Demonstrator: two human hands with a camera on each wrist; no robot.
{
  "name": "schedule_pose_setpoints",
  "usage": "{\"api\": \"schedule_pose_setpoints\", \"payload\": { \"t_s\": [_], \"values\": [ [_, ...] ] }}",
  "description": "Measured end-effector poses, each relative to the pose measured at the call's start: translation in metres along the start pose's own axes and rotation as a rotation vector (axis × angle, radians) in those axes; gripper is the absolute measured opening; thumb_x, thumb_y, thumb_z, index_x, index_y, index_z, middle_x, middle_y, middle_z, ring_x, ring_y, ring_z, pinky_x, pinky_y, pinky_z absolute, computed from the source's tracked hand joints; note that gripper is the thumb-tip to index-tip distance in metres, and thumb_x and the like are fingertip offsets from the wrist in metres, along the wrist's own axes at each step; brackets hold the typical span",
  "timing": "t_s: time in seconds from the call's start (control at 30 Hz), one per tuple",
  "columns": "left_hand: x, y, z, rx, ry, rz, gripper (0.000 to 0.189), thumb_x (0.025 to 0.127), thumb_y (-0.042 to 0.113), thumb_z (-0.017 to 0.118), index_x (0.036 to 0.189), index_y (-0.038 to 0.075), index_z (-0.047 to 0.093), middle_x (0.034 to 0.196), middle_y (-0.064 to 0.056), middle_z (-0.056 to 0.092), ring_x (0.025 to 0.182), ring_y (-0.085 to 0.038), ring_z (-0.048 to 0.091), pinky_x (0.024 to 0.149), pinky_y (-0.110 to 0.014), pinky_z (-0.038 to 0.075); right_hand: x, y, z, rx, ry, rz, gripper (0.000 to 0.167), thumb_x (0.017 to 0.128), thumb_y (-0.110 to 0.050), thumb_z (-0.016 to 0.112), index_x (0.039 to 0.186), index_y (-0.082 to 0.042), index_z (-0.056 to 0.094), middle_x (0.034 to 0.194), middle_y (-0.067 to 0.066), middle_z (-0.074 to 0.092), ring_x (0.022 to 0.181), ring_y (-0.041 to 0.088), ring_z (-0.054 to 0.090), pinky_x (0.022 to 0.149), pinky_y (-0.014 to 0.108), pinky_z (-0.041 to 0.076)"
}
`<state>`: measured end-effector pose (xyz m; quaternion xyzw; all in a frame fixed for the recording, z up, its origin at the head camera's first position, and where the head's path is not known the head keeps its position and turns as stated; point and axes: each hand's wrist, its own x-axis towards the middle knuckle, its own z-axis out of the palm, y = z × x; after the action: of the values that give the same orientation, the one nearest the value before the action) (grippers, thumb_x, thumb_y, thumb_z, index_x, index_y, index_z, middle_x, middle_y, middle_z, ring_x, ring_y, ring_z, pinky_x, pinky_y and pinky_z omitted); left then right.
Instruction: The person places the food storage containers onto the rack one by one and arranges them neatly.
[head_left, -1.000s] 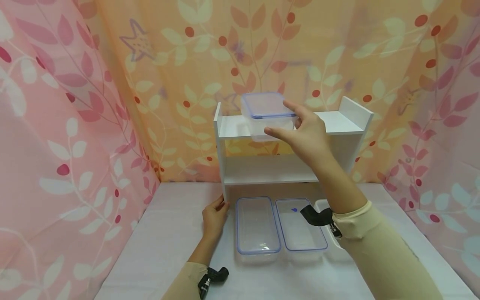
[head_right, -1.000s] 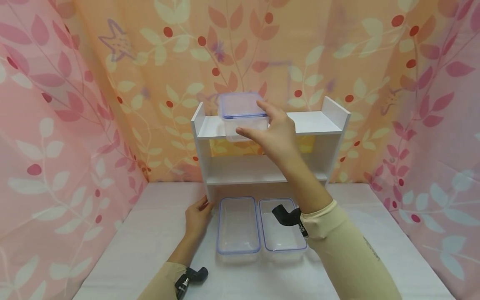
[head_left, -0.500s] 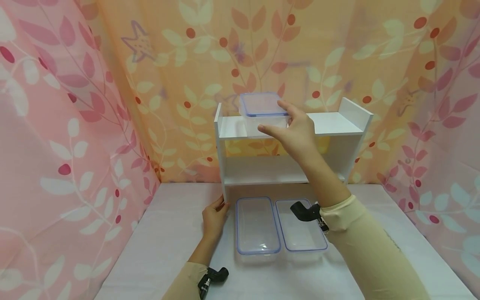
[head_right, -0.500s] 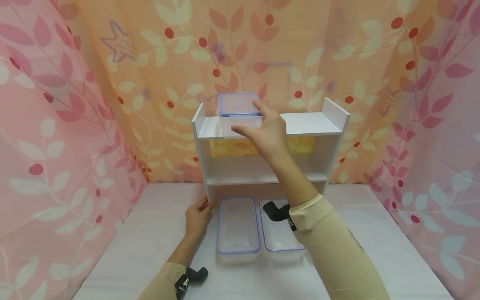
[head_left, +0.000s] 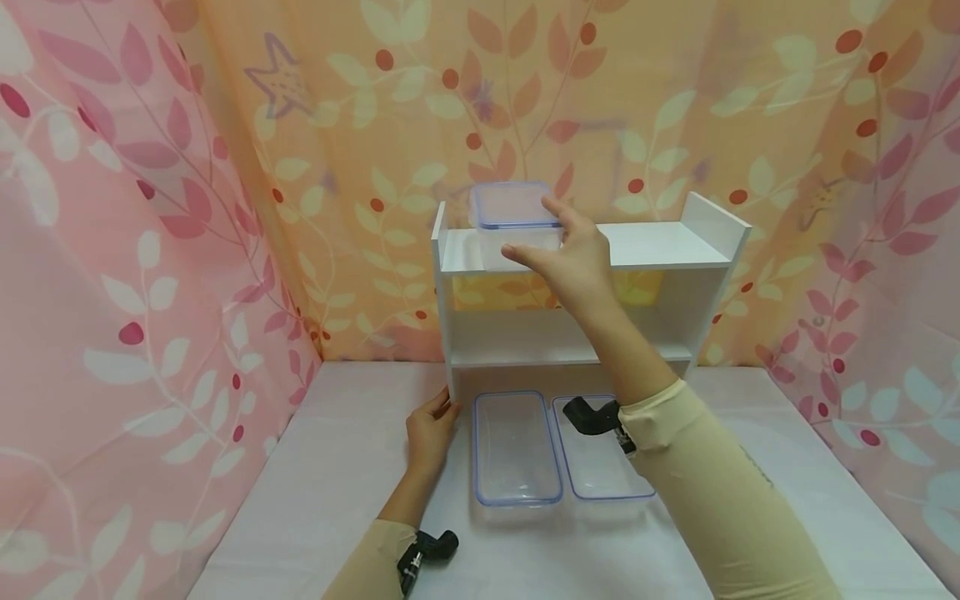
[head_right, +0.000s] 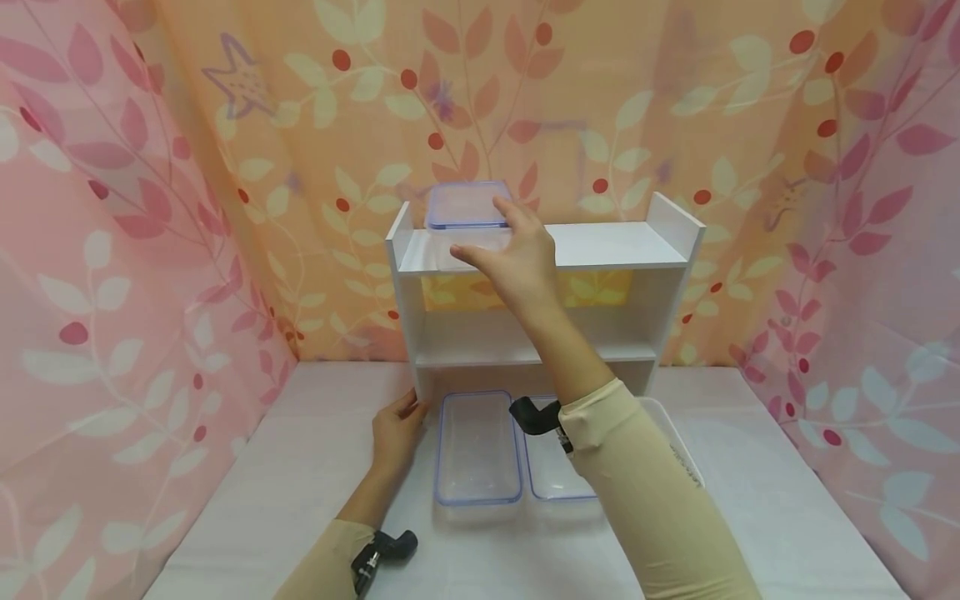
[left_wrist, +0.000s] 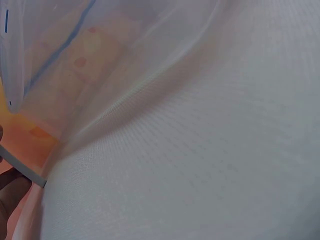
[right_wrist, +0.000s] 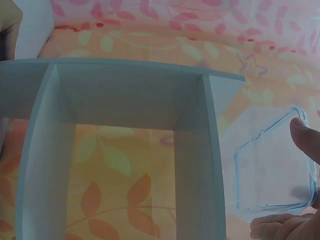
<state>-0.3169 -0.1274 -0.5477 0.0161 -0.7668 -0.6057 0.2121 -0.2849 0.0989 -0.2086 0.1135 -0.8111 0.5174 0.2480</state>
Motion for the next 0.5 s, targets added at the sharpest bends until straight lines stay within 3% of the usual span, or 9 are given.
{"api": "schedule_pose_setpoints", "payload": {
  "t_s": [0.27,0.5],
  "values": [
    [-0.001,0.0,0.002,-0.02,-0.002,-0.006,0.037,0.092,0.016,0.078,0.128,0.019,0.072,0.128,-0.009,0.07,0.108,-0.023,0.073,0.083,-0.034,0.062,0.002,-0.001,0.011,-0.001,0.02,-0.031,0.093,0.072,-0.034,0.096,0.151,-0.012,0.052,0.156,0.0,0.051,0.141,0.015,0.048,0.115,0.031,0.041],
    [0.0,0.0,0.002,-0.017,0.004,0.016,0.038,0.091,0.015,0.078,0.128,0.017,0.072,0.126,-0.009,0.071,0.106,-0.023,0.074,0.083,-0.032,0.061,0.003,-0.001,0.016,-0.039,0.015,-0.009,0.093,0.074,-0.038,0.093,0.153,-0.015,0.049,0.159,-0.004,0.046,0.147,0.012,0.04,0.119,0.028,0.036]
  ]
}}
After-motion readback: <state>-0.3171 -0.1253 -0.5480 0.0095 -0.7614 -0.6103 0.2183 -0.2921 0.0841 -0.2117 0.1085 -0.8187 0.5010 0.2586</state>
